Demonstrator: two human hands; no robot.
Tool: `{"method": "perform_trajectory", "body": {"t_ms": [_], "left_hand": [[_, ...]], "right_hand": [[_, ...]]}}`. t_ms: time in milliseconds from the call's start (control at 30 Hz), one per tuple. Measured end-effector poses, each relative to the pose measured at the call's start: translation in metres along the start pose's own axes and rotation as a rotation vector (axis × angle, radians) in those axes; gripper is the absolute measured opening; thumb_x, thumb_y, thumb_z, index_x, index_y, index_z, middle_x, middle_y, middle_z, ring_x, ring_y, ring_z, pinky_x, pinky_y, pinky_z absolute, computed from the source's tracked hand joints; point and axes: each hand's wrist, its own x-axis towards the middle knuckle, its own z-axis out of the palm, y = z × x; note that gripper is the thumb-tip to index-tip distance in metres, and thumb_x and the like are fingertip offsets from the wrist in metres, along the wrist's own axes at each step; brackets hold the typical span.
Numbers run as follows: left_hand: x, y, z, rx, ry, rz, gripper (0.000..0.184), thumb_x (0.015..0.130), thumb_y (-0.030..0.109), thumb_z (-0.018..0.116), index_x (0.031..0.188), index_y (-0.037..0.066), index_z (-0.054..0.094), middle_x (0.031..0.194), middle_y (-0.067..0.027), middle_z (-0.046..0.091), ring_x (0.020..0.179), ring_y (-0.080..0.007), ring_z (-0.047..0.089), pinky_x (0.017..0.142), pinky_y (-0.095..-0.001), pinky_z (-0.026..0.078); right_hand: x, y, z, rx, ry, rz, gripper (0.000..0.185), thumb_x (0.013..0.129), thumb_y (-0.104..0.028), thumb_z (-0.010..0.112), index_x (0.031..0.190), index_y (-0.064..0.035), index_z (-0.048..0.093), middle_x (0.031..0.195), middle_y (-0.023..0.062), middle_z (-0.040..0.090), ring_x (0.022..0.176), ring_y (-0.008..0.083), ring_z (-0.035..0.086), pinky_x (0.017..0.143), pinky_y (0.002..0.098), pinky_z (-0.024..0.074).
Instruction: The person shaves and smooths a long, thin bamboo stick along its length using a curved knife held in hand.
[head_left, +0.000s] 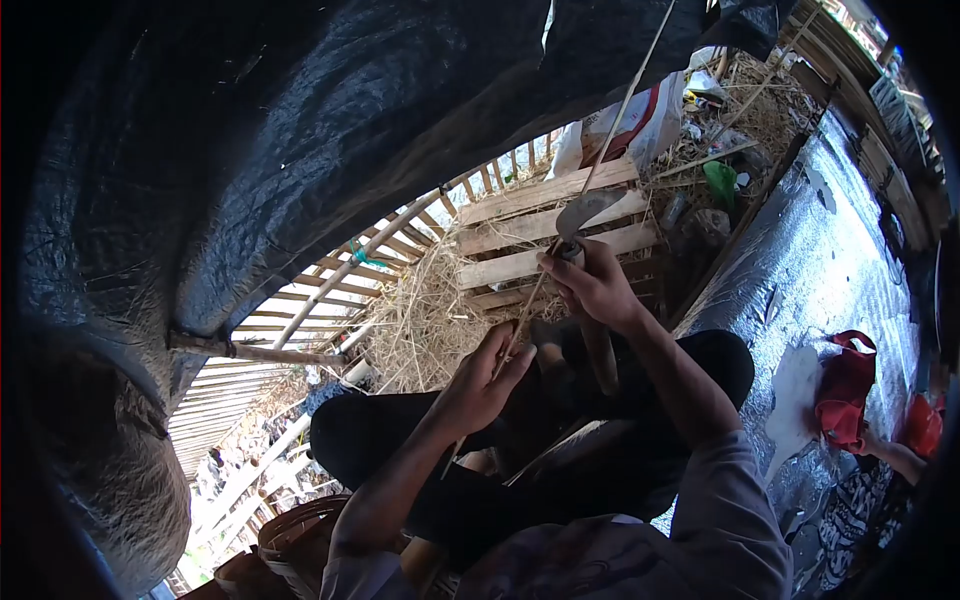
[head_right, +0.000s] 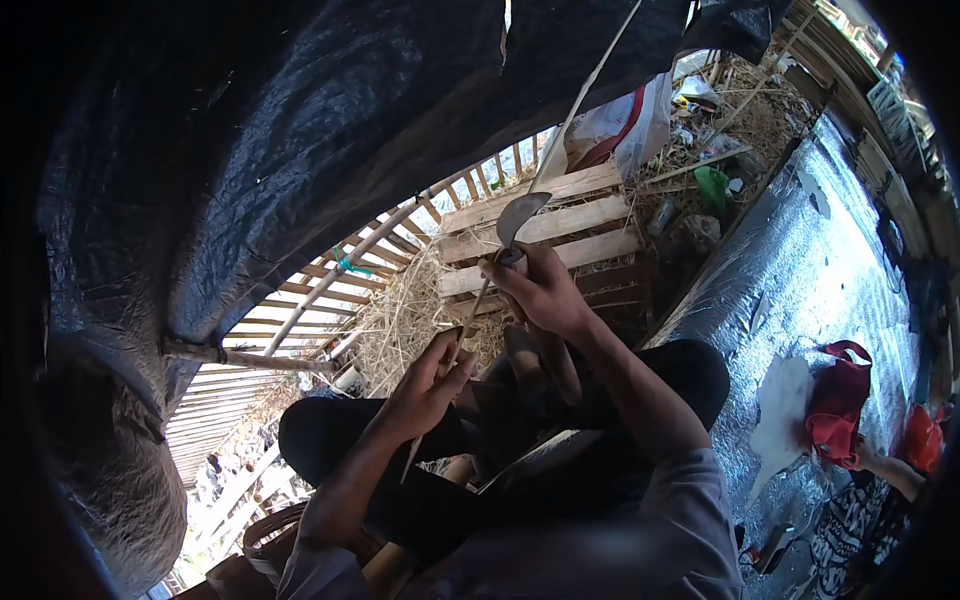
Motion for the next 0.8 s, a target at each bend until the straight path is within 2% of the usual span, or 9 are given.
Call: {"method": "perform_trajectory", "body": {"t_ms": [33,100,133,200,300,367,400,500,800], "left_hand": [[0.001,0.003,-0.002,-0.001,0.002,-0.007,0.033,0.104,0.022,0.050,0.133,0.006,0.045,0.079,-0.0013,0.050,0.060,-0.0047,0.044,0.056,-0.0233,0.041],[0.002,0.012,-0.005,-0.430,-0.073,-0.369,0.027,0.105,0.026,0.046,0.125,0.007,0.049,0.077,0.0000,0.051,0.060,-0.0044,0.045,0.054,-0.0222,0.040],[0.001,0.013,-0.003,-0.430,-0.073,-0.374,0.027,0.105,0.026,0.046,0.125,0.007,0.049,0.077,0.0000,0.051,0.060,-0.0044,0.045,0.054,-0.0222,0.040],[0.004,0.015,0.008,-0.408,0.022,-0.311,0.026,0.108,0.021,0.035,0.126,0.008,0.050,0.074,0.0030,0.042,0.055,-0.0012,0.030,0.049,-0.0178,0.024],[0.010,0.010,0.015,-0.397,0.043,-0.278,0.025,0.108,0.021,0.037,0.124,0.009,0.052,0.070,0.0052,0.040,0.054,-0.0009,0.030,0.047,-0.0188,0.023],[0.011,0.013,0.018,-0.423,0.054,-0.284,0.024,0.108,0.022,0.038,0.123,0.010,0.052,0.068,0.0058,0.039,0.053,-0.0009,0.029,0.047,-0.0191,0.022],[0.012,0.016,0.018,-0.450,0.069,-0.291,0.024,0.108,0.022,0.038,0.123,0.011,0.053,0.067,0.0065,0.038,0.052,-0.0008,0.029,0.046,-0.0193,0.022],[0.013,0.028,0.013,-0.570,0.060,-0.353,0.021,0.108,0.024,0.039,0.117,0.012,0.053,0.066,0.0074,0.037,0.050,-0.0009,0.028,0.045,-0.0202,0.020],[0.012,0.026,0.014,-0.532,0.088,-0.371,0.020,0.108,0.028,0.040,0.110,0.012,0.052,0.065,0.0078,0.036,0.050,-0.0012,0.030,0.045,-0.0205,0.022]], "right_hand": [[0.000,0.009,0.003,-0.107,-0.043,-0.053,0.025,0.098,-0.023,0.061,0.082,-0.0042,0.056,0.054,-0.0045,0.048,0.046,0.0044,0.045,0.042,0.0245,0.0357],[-0.004,0.003,0.009,-0.040,-0.030,-0.021,0.025,0.098,-0.023,0.061,0.083,-0.0039,0.056,0.054,-0.0045,0.047,0.046,0.0039,0.044,0.042,0.0240,0.0349],[-0.005,-0.003,0.012,0.019,-0.012,0.003,0.025,0.098,-0.023,0.061,0.083,-0.0037,0.056,0.054,-0.0045,0.047,0.046,0.0035,0.043,0.043,0.0235,0.0342],[-0.005,-0.005,0.009,0.001,-0.001,0.024,0.025,0.098,-0.025,0.061,0.087,-0.0030,0.055,0.056,-0.0053,0.048,0.050,0.0024,0.045,0.045,0.0230,0.0342],[-0.011,-0.006,0.005,-0.093,0.050,-0.035,0.023,0.098,-0.022,0.060,0.095,-0.0009,0.052,0.061,0.0001,0.049,0.056,0.0055,0.049,0.048,0.0258,0.0362],[-0.023,-0.003,0.008,-0.509,0.093,-0.220,0.023,0.098,-0.018,0.058,0.103,0.0022,0.048,0.067,0.0116,0.055,0.060,0.0210,0.059,0.051,0.0359,0.0423],[-0.029,-0.002,0.012,-0.511,0.093,-0.222,0.023,0.098,-0.018,0.058,0.103,0.0022,0.048,0.067,0.0116,0.055,0.060,0.0210,0.059,0.051,0.0359,0.0423],[-0.045,-0.007,0.025,-0.605,0.015,-0.356,0.029,0.098,-0.019,0.057,0.113,0.0024,0.045,0.082,0.0254,0.063,0.080,0.0478,0.062,0.062,0.0505,0.0474],[-0.056,0.016,0.027,-0.608,0.054,-0.306,0.028,0.098,-0.019,0.056,0.114,0.0017,0.044,0.082,0.0253,0.064,0.076,0.0473,0.063,0.060,0.0498,0.0505]]}}
